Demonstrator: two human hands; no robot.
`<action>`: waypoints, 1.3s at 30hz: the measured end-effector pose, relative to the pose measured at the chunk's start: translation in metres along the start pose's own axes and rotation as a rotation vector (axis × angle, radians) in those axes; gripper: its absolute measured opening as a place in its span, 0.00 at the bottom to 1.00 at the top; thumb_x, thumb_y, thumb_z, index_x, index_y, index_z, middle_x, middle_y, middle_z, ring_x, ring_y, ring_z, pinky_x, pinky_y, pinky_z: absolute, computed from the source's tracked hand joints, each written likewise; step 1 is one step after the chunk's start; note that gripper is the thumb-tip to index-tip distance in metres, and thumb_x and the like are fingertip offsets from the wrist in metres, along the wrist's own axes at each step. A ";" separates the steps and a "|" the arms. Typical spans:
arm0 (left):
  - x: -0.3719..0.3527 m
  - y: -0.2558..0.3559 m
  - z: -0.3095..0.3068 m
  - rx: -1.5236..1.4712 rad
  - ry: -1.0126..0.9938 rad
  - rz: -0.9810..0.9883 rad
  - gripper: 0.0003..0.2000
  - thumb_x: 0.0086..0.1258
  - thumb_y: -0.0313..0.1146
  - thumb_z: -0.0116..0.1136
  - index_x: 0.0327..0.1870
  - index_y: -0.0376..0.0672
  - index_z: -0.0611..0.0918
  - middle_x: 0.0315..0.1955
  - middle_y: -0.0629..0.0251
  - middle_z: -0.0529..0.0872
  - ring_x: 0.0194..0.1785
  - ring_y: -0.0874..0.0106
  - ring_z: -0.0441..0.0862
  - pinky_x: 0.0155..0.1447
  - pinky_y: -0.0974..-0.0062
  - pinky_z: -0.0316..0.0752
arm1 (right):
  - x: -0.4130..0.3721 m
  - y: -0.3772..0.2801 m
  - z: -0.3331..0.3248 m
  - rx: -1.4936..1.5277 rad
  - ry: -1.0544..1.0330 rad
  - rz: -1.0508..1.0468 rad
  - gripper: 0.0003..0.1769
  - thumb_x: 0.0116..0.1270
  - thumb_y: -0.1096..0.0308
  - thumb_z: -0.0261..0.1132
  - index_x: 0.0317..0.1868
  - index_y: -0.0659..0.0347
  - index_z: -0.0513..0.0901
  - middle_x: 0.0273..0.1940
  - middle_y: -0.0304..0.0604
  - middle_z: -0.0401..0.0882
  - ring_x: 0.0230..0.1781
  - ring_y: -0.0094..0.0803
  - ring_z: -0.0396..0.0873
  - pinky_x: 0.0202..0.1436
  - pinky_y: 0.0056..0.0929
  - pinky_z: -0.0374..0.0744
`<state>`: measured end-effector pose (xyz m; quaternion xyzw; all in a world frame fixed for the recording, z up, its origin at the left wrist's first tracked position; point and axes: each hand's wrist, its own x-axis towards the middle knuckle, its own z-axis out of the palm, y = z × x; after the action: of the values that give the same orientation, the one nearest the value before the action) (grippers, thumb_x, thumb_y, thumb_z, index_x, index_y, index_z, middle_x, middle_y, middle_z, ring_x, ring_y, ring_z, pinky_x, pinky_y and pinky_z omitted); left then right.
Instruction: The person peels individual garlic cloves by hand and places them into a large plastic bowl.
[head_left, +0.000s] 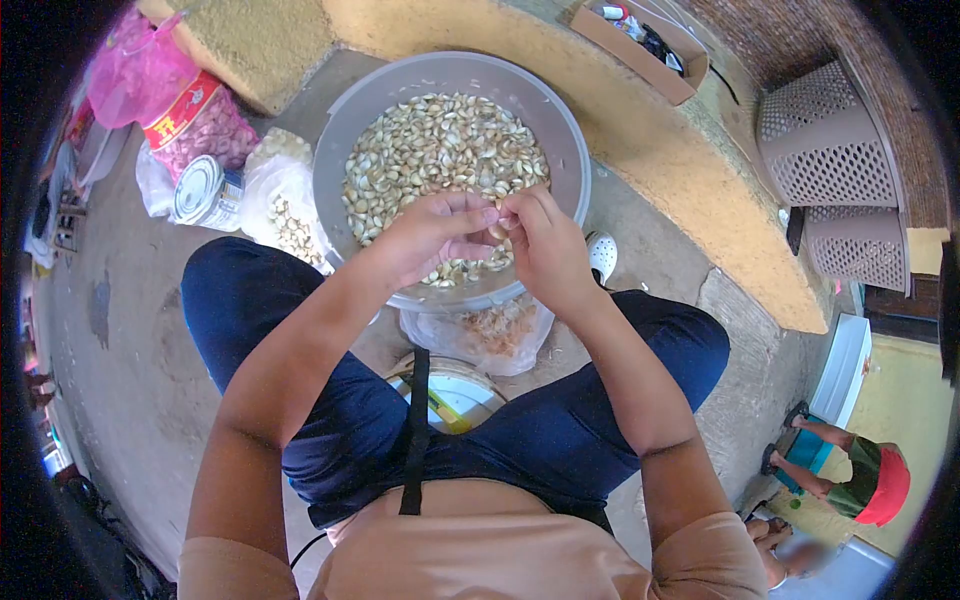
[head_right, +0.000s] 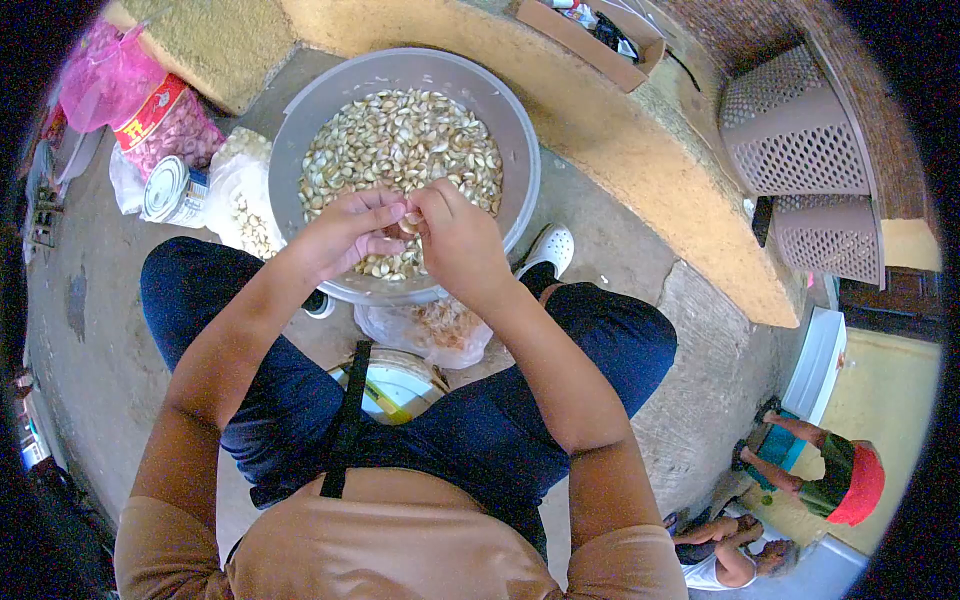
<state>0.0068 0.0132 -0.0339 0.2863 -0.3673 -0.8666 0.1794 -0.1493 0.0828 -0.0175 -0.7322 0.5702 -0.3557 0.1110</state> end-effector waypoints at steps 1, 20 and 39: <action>-0.001 0.000 -0.001 -0.048 -0.013 -0.064 0.12 0.61 0.34 0.55 0.41 0.35 0.75 0.35 0.63 0.78 0.38 0.72 0.79 0.42 0.80 0.76 | 0.000 0.000 0.000 0.004 -0.004 0.001 0.10 0.51 0.77 0.57 0.36 0.61 0.72 0.33 0.45 0.71 0.29 0.43 0.75 0.28 0.35 0.74; -0.003 0.010 0.004 -0.199 0.029 -0.127 0.11 0.62 0.33 0.52 0.42 0.37 0.75 0.33 0.61 0.80 0.35 0.72 0.80 0.38 0.77 0.78 | 0.005 0.002 -0.006 0.235 -0.012 0.026 0.07 0.55 0.81 0.53 0.35 0.63 0.67 0.33 0.49 0.67 0.33 0.44 0.70 0.36 0.34 0.70; 0.006 0.010 -0.024 0.079 0.226 0.065 0.13 0.60 0.32 0.55 0.45 0.38 0.74 0.37 0.65 0.79 0.40 0.75 0.77 0.44 0.79 0.74 | 0.000 0.006 -0.010 0.139 -0.291 0.100 0.09 0.51 0.80 0.54 0.35 0.64 0.72 0.33 0.49 0.71 0.34 0.42 0.72 0.38 0.32 0.71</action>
<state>0.0185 -0.0098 -0.0423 0.3769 -0.3878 -0.8074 0.2359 -0.1603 0.0827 -0.0138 -0.7372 0.5580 -0.2784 0.2602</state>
